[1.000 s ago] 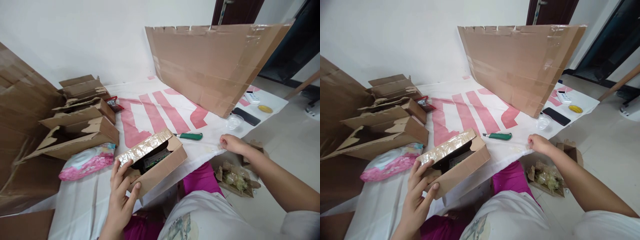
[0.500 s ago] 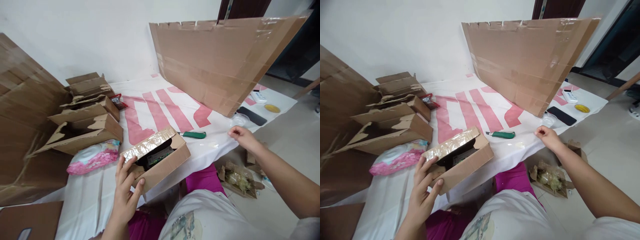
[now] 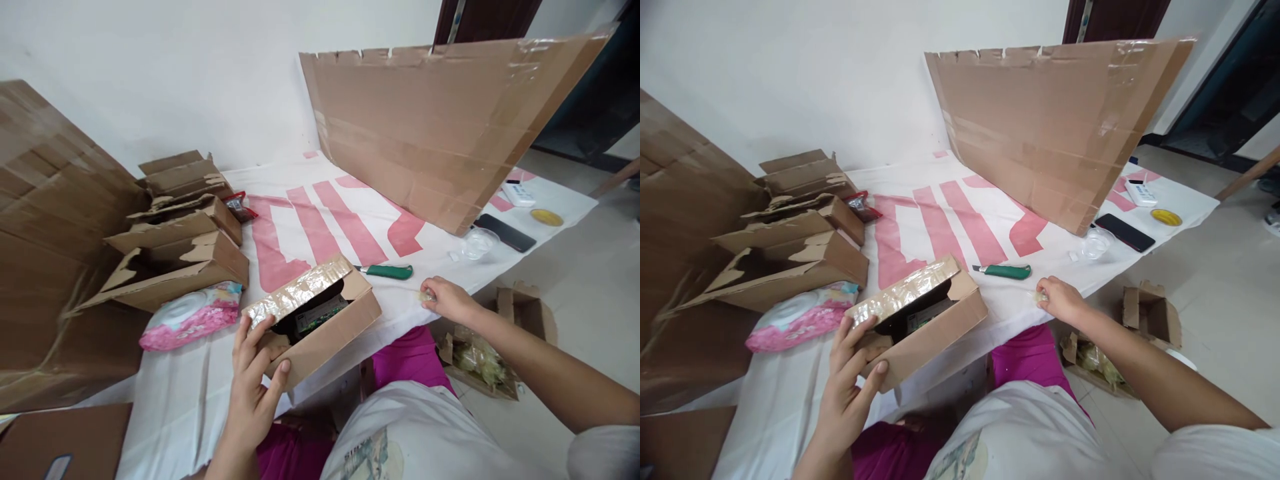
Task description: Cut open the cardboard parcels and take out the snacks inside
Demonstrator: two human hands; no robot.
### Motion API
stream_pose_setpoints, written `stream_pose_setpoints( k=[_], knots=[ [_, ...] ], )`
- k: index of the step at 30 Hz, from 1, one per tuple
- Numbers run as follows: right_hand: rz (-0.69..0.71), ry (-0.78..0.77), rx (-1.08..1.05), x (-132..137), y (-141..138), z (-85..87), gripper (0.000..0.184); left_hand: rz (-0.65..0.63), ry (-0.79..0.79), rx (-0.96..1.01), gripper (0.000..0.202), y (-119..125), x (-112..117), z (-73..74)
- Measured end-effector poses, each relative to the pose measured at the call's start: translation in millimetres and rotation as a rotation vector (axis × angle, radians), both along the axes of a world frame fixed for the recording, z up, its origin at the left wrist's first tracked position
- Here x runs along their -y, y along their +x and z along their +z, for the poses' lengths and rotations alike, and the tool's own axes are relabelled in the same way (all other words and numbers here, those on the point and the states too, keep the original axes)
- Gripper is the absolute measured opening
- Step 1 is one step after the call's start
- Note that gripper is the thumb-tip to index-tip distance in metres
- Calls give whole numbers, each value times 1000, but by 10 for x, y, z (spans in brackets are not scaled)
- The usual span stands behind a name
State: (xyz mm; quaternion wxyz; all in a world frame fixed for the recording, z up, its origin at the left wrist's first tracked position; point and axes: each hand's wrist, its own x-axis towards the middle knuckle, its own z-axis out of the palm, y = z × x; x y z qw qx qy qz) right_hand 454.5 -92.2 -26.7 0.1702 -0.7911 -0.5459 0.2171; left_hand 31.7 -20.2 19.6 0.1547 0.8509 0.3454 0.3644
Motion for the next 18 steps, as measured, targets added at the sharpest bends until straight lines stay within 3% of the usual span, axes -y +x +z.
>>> stream_pose_setpoints(
  k=[5, 13, 18],
  knots=[
    [71, 15, -118, -7, 109, -34, 8, 4, 6, -12, 10, 0, -5, 0],
    [141, -68, -477, 154, 360, -126, 38, 8, 9, -23, 10, -25, -8, -13],
    [238, -268, -586, 348, 635, -195, 48, 10, 10, -23, 11, -17, -15, -10]
  ],
)
